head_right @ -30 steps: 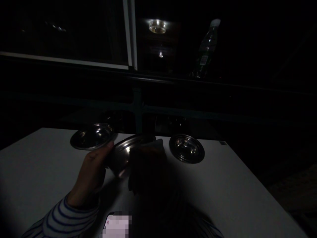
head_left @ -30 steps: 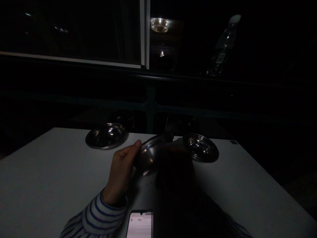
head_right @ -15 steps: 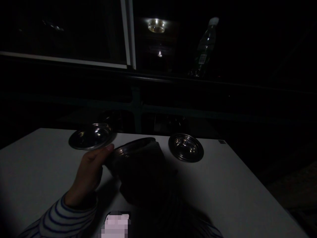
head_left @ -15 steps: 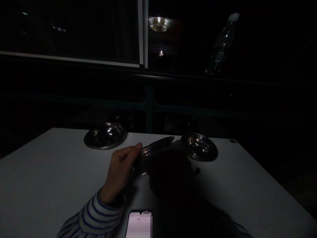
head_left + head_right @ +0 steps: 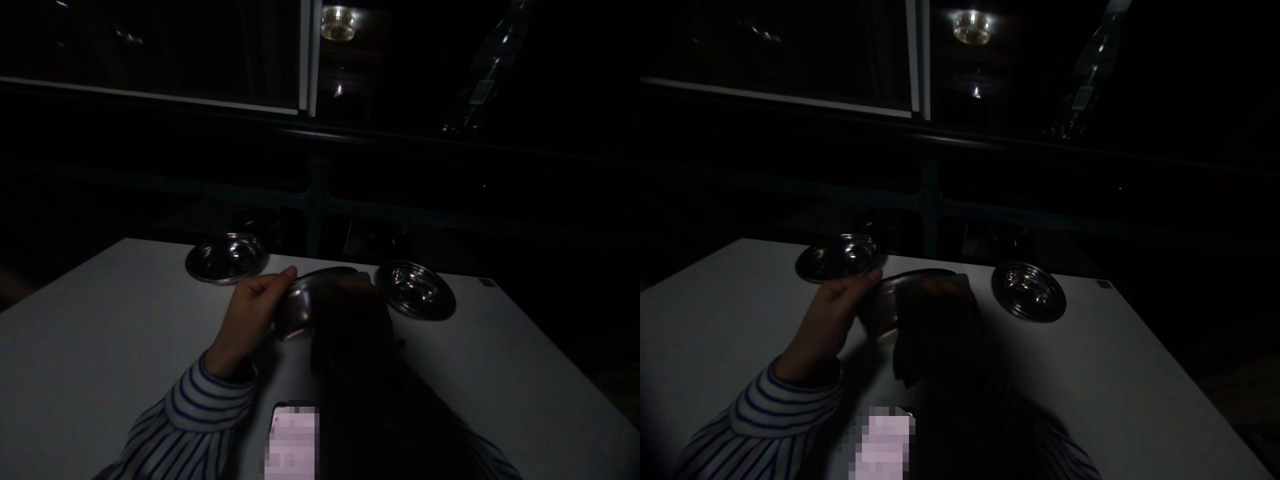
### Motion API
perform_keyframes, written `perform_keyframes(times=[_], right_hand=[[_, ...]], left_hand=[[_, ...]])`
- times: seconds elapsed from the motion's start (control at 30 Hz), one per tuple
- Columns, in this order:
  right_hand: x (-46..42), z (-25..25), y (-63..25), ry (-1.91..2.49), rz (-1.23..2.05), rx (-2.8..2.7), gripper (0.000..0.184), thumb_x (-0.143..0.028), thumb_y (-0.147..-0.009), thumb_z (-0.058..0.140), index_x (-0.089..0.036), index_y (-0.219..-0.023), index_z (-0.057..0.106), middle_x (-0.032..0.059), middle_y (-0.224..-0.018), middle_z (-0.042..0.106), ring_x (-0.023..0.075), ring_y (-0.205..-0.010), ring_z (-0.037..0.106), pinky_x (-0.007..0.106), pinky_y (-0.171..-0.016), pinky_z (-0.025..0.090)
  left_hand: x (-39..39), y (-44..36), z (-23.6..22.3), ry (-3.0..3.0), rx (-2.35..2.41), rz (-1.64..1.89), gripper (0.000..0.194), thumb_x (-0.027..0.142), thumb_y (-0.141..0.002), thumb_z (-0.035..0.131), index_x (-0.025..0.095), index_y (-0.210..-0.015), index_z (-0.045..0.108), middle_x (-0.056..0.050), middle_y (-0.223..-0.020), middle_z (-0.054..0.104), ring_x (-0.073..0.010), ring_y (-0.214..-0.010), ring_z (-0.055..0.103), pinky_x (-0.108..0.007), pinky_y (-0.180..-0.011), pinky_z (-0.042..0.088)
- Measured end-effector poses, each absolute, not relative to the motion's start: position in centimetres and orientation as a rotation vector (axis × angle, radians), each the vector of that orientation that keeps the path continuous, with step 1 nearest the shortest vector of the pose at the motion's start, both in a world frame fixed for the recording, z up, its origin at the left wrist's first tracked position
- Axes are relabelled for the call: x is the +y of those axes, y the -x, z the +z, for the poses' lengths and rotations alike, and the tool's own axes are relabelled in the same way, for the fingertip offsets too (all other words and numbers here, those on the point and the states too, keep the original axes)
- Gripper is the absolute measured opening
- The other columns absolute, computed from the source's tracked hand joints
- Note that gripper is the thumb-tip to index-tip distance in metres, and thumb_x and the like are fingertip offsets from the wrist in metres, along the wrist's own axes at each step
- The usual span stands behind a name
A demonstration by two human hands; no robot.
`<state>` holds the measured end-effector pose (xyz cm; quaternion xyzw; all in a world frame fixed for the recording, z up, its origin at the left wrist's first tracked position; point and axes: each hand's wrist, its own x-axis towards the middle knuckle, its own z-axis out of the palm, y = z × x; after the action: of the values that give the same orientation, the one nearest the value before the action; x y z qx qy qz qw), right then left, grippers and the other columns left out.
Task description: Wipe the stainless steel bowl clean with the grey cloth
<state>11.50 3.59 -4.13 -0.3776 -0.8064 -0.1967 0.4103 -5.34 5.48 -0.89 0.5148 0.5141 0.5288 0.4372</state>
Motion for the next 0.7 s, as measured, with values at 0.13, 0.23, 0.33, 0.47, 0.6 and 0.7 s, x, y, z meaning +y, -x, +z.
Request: perform_keyframes(times=[0.13, 0.23, 0.33, 0.47, 0.6, 0.7], right_hand=[[4.3, -2.8, -11.2, 0.963, -0.439, -1.956, 0.026, -0.020, -0.088, 0.040, -0.015, -0.111, 0.051, 0.0104, -0.113, 0.054, 0.0218, -0.106, 0.048, 0.041, -0.092, 0.039], [4.3, -2.6, -10.3, 0.890, -0.512, -2.051, 0.031, -0.026, -0.085, 0.048, -0.017, -0.114, 0.052, 0.0084, -0.114, 0.056, 0.0251, -0.107, 0.047, 0.044, -0.092, 0.037], [4.5, -2.6, -10.2, 0.869, -0.460, -2.082, 0.028, -0.029, -0.086, 0.048, -0.020, -0.112, 0.053, 0.0064, -0.113, 0.057, 0.0241, -0.104, 0.049, 0.044, -0.090, 0.038], [4.7, -2.7, -10.8, 0.932, -0.388, -1.980, 0.024, -0.025, -0.089, 0.041, -0.018, -0.109, 0.052, 0.0087, -0.111, 0.055, 0.0212, -0.102, 0.050, 0.041, -0.090, 0.040], [4.4, -3.2, -10.7, 0.883, -0.469, -2.101, 0.035, -0.024, -0.085, 0.048, -0.018, -0.119, 0.048, 0.0093, -0.116, 0.055, 0.0266, -0.109, 0.048, 0.046, -0.092, 0.038], [4.9, -3.2, -11.2, 0.896, -0.413, -2.053, 0.028, -0.023, -0.087, 0.046, -0.018, -0.114, 0.051, 0.0091, -0.113, 0.056, 0.0242, -0.106, 0.050, 0.043, -0.090, 0.041]], left_hand=[[5.9, 5.7, -0.7, -1.195, 1.259, 1.354, 0.042, 0.044, -0.074, 0.058, 0.017, -0.042, 0.051, 0.004, -0.039, 0.045, -0.0074, -0.039, 0.040, -0.021, -0.040, 0.029], [5.9, 5.6, -0.6, -1.215, 1.238, 1.334, 0.043, 0.044, -0.074, 0.058, 0.017, -0.042, 0.051, 0.004, -0.039, 0.047, -0.0074, -0.038, 0.041, -0.020, -0.039, 0.029], [5.8, 5.6, -0.6, -1.236, 1.244, 1.320, 0.042, 0.044, -0.074, 0.059, 0.017, -0.042, 0.052, 0.004, -0.039, 0.047, -0.0073, -0.038, 0.040, -0.020, -0.039, 0.028], [5.8, 5.7, -0.7, -1.216, 1.263, 1.364, 0.042, 0.042, -0.073, 0.060, 0.017, -0.041, 0.050, 0.004, -0.039, 0.044, -0.0065, -0.038, 0.038, -0.020, -0.038, 0.027], [5.9, 5.7, -0.5, -1.221, 1.261, 1.293, 0.042, 0.042, -0.075, 0.058, 0.018, -0.041, 0.049, 0.004, -0.038, 0.045, -0.0072, -0.036, 0.039, -0.021, -0.038, 0.027], [5.9, 5.7, -0.4, -1.223, 1.290, 1.336, 0.041, 0.041, -0.074, 0.059, 0.018, -0.041, 0.050, 0.004, -0.039, 0.045, -0.0069, -0.037, 0.039, -0.020, -0.038, 0.028]])
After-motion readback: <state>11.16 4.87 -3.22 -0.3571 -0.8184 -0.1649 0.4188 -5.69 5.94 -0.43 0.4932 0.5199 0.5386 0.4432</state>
